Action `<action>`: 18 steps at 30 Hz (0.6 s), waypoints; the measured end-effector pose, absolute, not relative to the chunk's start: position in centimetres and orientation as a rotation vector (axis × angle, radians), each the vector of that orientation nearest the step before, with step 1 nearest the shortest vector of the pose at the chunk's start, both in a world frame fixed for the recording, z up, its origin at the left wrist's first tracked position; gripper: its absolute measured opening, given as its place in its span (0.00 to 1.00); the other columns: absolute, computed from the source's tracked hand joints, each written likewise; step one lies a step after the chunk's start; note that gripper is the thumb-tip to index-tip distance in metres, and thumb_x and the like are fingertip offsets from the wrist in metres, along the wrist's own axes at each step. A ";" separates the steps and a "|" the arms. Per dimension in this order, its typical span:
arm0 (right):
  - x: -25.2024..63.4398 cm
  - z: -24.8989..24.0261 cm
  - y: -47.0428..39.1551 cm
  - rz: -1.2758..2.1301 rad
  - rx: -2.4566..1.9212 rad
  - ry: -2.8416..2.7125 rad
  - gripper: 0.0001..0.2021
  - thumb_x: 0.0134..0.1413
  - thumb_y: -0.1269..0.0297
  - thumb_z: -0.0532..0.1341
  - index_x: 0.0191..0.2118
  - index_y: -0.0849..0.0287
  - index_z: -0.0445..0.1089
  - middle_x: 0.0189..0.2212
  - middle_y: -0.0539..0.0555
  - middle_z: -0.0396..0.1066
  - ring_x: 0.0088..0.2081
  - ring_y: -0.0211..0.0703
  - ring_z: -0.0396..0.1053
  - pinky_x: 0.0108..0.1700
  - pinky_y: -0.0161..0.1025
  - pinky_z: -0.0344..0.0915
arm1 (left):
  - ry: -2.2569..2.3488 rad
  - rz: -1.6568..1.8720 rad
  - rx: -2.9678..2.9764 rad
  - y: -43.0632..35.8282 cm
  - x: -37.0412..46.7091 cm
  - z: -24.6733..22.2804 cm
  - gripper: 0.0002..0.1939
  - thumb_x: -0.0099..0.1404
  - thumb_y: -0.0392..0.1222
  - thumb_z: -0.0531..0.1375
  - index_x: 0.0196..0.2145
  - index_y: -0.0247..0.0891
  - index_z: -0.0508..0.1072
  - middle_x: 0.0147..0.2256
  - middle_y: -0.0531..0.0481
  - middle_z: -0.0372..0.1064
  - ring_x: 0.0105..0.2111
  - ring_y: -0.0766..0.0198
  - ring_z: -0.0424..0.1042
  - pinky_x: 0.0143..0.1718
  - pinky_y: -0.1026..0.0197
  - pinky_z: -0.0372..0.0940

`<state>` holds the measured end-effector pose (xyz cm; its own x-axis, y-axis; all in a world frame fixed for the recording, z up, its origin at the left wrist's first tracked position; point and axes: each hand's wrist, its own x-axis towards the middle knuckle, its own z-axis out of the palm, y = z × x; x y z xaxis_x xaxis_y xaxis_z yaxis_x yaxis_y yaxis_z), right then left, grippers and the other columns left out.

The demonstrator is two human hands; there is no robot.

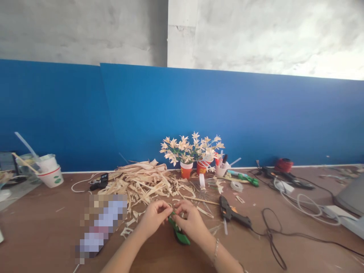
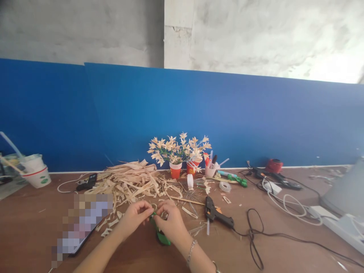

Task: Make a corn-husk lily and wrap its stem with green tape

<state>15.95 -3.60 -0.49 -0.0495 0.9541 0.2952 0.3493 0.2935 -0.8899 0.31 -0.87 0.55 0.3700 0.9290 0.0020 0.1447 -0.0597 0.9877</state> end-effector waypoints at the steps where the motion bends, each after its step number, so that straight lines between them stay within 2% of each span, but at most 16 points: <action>1: 16.0 -0.5 -3.6 0.677 -1.237 -1.624 0.05 0.41 0.71 0.61 0.20 0.60 0.66 0.34 0.54 0.67 0.39 0.43 0.64 0.42 0.38 0.59 | 1.014 0.867 1.486 -0.8 0.3 0.5 0.12 0.51 0.48 0.60 0.24 0.35 0.68 0.18 0.57 0.62 0.18 0.70 0.60 0.20 0.66 0.57; 4: 16.2 -0.4 -3.8 0.409 -1.267 -1.725 0.04 0.44 0.71 0.60 0.22 0.58 0.68 0.35 0.55 0.67 0.40 0.45 0.63 0.43 0.41 0.58 | 1.031 0.829 1.456 -0.7 0.3 0.3 0.12 0.48 0.47 0.62 0.26 0.35 0.69 0.17 0.57 0.64 0.16 0.71 0.60 0.18 0.67 0.55; 8: 16.4 -0.1 -3.9 0.142 -1.268 -1.871 0.05 0.46 0.72 0.59 0.25 0.56 0.70 0.36 0.54 0.67 0.40 0.46 0.62 0.42 0.43 0.56 | 1.117 0.756 1.413 -0.6 0.1 0.1 0.14 0.51 0.50 0.59 0.28 0.35 0.68 0.13 0.58 0.63 0.09 0.75 0.49 0.11 0.69 0.42; 10: 16.4 0.1 -4.0 0.079 -1.269 -1.906 0.06 0.47 0.72 0.58 0.25 0.56 0.70 0.36 0.54 0.68 0.40 0.47 0.61 0.42 0.43 0.56 | 1.133 0.733 1.393 -0.6 0.1 0.1 0.14 0.52 0.50 0.58 0.29 0.35 0.67 0.12 0.57 0.64 0.08 0.76 0.47 0.10 0.70 0.39; 14: 16.2 0.2 -4.0 0.104 -1.277 -1.908 0.06 0.46 0.73 0.59 0.23 0.56 0.70 0.36 0.54 0.68 0.40 0.46 0.62 0.42 0.43 0.56 | 1.071 0.834 1.455 -0.6 0.0 0.7 0.11 0.51 0.46 0.59 0.25 0.35 0.68 0.19 0.53 0.68 0.16 0.70 0.63 0.15 0.69 0.54; 16: 16.2 0.1 -3.9 0.215 -1.285 -1.860 0.06 0.46 0.71 0.60 0.23 0.56 0.71 0.35 0.54 0.69 0.40 0.46 0.63 0.42 0.43 0.57 | 1.050 0.864 1.510 -0.5 -0.1 0.9 0.09 0.50 0.44 0.60 0.24 0.35 0.69 0.21 0.53 0.68 0.20 0.66 0.67 0.18 0.67 0.58; 18: 16.2 0.0 -3.8 0.376 -1.285 -1.795 0.05 0.46 0.69 0.61 0.22 0.56 0.71 0.34 0.54 0.69 0.39 0.45 0.64 0.42 0.41 0.58 | 1.050 0.863 1.539 -0.4 -0.1 0.9 0.09 0.50 0.44 0.60 0.24 0.35 0.70 0.20 0.53 0.67 0.21 0.65 0.67 0.18 0.66 0.58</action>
